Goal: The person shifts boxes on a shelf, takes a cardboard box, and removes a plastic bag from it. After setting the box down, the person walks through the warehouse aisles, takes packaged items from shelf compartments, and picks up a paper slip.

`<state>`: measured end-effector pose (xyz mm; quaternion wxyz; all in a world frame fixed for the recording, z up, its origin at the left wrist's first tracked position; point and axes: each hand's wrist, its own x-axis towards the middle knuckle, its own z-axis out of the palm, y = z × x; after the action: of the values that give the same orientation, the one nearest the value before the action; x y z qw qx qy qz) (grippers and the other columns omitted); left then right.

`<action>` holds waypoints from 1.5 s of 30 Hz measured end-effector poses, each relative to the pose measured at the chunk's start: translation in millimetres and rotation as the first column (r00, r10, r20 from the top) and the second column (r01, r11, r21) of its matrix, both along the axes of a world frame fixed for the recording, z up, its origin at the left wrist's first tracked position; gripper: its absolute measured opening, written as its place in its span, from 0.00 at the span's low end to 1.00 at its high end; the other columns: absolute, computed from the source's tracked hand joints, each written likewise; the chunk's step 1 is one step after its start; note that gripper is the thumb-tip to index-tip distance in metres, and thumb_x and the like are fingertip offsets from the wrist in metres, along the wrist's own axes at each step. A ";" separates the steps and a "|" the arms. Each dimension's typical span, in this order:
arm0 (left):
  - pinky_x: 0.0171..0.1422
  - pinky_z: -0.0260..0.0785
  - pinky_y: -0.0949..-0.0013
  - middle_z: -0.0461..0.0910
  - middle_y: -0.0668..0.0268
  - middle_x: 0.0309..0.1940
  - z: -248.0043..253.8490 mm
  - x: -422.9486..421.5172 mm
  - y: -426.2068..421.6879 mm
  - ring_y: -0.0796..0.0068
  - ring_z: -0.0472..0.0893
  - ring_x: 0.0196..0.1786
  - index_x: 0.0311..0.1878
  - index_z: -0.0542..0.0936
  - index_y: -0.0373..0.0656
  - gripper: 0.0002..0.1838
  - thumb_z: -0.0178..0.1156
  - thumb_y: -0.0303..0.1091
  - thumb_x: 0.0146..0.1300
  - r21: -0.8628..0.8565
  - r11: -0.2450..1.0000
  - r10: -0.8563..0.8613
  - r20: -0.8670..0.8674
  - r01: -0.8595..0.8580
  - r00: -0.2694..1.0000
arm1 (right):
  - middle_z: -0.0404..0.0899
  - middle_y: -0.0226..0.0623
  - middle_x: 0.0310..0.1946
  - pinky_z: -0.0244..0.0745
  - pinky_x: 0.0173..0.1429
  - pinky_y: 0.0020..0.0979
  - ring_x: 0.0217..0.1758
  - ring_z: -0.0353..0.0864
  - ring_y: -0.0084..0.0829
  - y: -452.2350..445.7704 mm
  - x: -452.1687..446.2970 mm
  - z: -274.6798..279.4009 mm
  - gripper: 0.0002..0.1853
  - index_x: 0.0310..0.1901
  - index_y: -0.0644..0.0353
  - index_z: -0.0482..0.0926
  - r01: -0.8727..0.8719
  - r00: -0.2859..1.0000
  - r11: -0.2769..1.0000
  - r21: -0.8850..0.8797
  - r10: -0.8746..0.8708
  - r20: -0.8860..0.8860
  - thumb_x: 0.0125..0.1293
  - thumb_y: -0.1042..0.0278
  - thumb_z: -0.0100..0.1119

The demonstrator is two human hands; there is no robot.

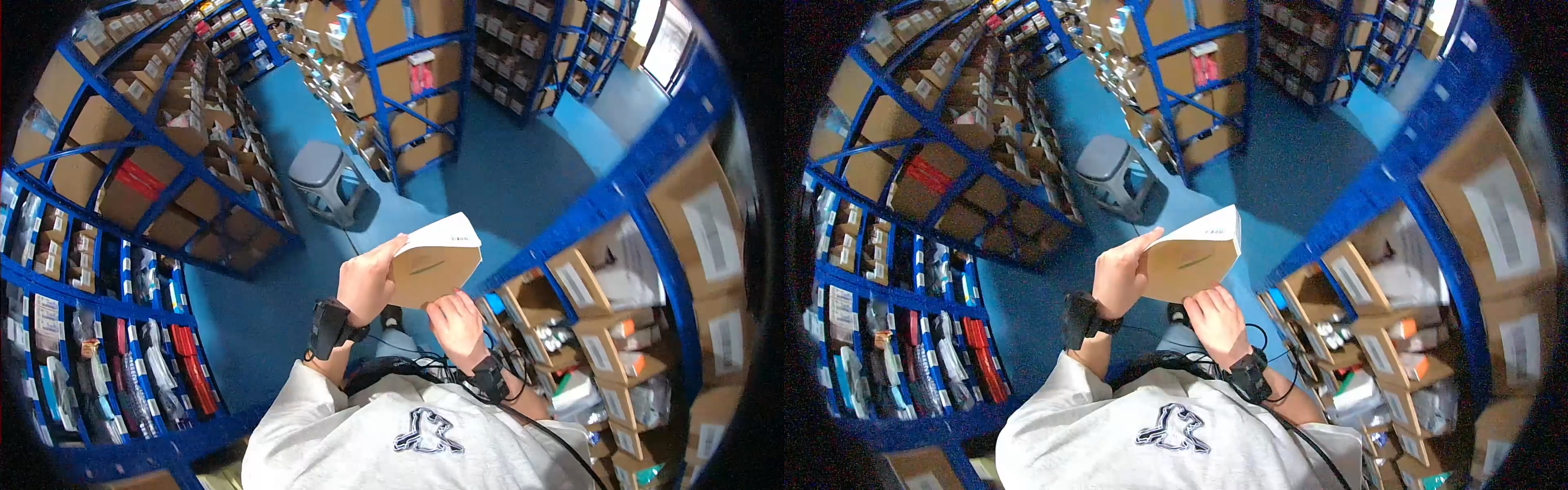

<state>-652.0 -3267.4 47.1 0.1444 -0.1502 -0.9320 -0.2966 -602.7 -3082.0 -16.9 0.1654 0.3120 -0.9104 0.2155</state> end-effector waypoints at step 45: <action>0.64 0.64 0.67 0.74 0.66 0.53 -167.1 -942.4 368.7 0.74 0.72 0.58 0.61 0.67 0.38 0.24 0.60 0.24 0.61 0.946 0.323 -0.915 0.317 -0.015 0.251 | 0.79 0.48 0.32 0.73 0.38 0.33 0.33 0.80 0.39 387.2 -828.8 78.6 0.09 0.41 0.67 0.77 0.801 0.501 0.310 -0.512 -0.815 0.290 0.63 0.70 0.58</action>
<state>-1594.5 -2898.7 -120.0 -0.4092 -0.2078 -0.4791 -0.7482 -1431.5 -2694.8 61.7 0.3485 -0.2508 -0.8239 0.3698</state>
